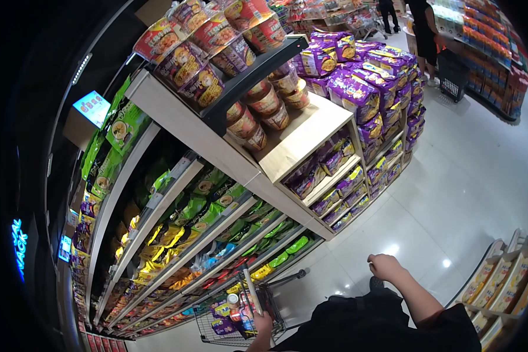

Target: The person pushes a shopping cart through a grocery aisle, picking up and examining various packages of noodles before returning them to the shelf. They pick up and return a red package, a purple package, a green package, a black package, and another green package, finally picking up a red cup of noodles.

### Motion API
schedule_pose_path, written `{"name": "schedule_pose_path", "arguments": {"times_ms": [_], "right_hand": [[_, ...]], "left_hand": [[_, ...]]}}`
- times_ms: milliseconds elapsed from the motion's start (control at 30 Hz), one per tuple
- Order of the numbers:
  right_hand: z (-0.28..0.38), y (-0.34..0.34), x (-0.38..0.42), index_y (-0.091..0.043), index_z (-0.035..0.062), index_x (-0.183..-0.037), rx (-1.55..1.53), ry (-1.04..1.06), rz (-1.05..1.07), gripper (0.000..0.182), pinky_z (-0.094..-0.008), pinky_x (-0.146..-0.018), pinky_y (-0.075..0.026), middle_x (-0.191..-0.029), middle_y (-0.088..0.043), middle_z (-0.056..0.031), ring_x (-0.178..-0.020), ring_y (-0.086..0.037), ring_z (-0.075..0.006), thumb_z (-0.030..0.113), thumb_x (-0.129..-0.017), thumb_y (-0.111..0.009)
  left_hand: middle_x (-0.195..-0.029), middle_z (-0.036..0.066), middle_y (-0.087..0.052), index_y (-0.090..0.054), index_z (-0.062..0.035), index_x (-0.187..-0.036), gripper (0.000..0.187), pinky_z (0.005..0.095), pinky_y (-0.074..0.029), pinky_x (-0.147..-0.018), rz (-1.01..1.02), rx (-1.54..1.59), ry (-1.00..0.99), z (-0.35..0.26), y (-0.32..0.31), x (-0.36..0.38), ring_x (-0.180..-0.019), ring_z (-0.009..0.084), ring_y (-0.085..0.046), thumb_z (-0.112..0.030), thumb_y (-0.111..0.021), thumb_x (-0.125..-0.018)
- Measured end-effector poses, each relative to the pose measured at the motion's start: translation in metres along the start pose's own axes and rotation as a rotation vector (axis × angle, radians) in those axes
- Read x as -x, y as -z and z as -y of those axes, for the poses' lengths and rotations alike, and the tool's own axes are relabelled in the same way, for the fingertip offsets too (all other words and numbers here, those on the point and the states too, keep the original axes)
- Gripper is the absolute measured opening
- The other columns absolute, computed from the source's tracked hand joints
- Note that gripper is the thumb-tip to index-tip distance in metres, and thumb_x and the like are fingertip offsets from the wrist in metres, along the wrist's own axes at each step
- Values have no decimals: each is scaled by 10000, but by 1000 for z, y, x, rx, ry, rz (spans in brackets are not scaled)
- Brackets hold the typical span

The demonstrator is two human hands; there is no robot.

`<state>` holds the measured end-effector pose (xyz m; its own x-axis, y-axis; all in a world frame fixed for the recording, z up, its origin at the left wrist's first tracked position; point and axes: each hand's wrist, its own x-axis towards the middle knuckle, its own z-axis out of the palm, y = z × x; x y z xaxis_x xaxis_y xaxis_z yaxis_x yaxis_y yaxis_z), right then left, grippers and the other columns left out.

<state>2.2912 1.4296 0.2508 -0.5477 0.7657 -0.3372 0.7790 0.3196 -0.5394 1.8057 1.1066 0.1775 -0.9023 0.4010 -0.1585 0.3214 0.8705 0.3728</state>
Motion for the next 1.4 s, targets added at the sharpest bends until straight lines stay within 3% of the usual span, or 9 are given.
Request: {"name": "schedule_pose_path", "arguments": {"times_ms": [167, 200, 433, 700, 867, 1000, 1167, 1233, 1400], "right_hand": [[57, 19, -46, -692, 69, -1202, -25, 160, -39, 271, -516, -832, -589, -935, -750, -200, -937, -731, -412, 204, -988, -596], [74, 24, -51, -691, 30, -1171, -62, 184, -14, 258, -527, -877, -580, -998, -750, -238, -956, -725, -435, 168, -971, -605], [155, 17, -66, -691, 37, -1216, -60, 367, 214, 240, -489, -843, -586, -1058, -765, -227, -926, -738, -411, 150, -1022, -607], [165, 16, -94, -701, 39, -1210, 153, 413, 390, 227, -486, -841, -583, -1028, -769, -229, -927, -741, -414, 147, -1029, -616], [196, 19, -109, -701, 42, -1214, 212, 423, 415, 228, -485, -846, -585, -1039, -770, -224, -933, -742, -413, 145, -1031, -613], [224, 14, -108, -700, 51, -1224, 229, 413, 435, 228, -468, -838, -590, -1035, -771, -212, -920, -748, -396, 149, -1033, -623], [230, 6, -95, -702, 65, -1236, 229, 363, 466, 231, -459, -814, -596, -1019, -774, -200, -892, -754, -377, 152, -1033, -634], [221, 1, -89, -708, 66, -1233, 282, 356, 483, 231, -458, -803, -598, -1007, -777, -192, -875, -755, -376, 154, -1032, -636], [202, -4, -75, -715, 51, -1218, 307, 290, 482, 234, -467, -819, -598, -1014, -780, -208, -894, -755, -395, 145, -1019, -638]], "left_hand": [[-1135, 333, -696, -607, 59, -1260, 438, 552, -544, -963, 35, 37, -64, -11, -29, 0, -1092, 510, -685, -246, -661, -951], [-1070, 324, -704, -613, 44, -1212, 408, 572, -551, -916, -130, 90, -294, 10, -54, -6, -1032, 515, -693, -264, -671, -951], [-870, 323, -702, -589, 52, -1072, 438, 603, -538, -765, 109, 286, -59, -80, -32, 25, -860, 552, -691, -377, -657, -1019], [-1074, 222, -702, -630, 50, -1226, 378, 415, -555, -846, 48, 772, 43, -93, -40, 53, -951, 317, -705, -306, -599, -1101], [-831, 108, -697, -650, 8, -1128, 278, 328, -557, -616, -21, 1015, 282, -69, -30, 49, -618, 176, -671, -255, -559, -1118], [-785, 55, -660, -654, -19, -1108, 233, 272, -507, -534, -48, 1105, 493, -51, -16, 30, -608, 116, -642, -221, -538, -1117], [-853, 67, -672, -638, 11, -1083, 202, 275, -537, -576, -307, 1228, 600, 24, -75, -21, -701, 115, -659, -179, -569, -1086], [-877, 137, -688, -622, 47, -1108, 285, 379, -586, -726, -283, 975, 581, 107, -170, -51, -778, 268, -694, -212, -678, -1002], [-1125, 309, -638, -588, 78, -1194, 439, 511, -537, -955, -313, 380, 506, 89, -133, -66, -1054, 444, -654, -261, -720, -948]]}}
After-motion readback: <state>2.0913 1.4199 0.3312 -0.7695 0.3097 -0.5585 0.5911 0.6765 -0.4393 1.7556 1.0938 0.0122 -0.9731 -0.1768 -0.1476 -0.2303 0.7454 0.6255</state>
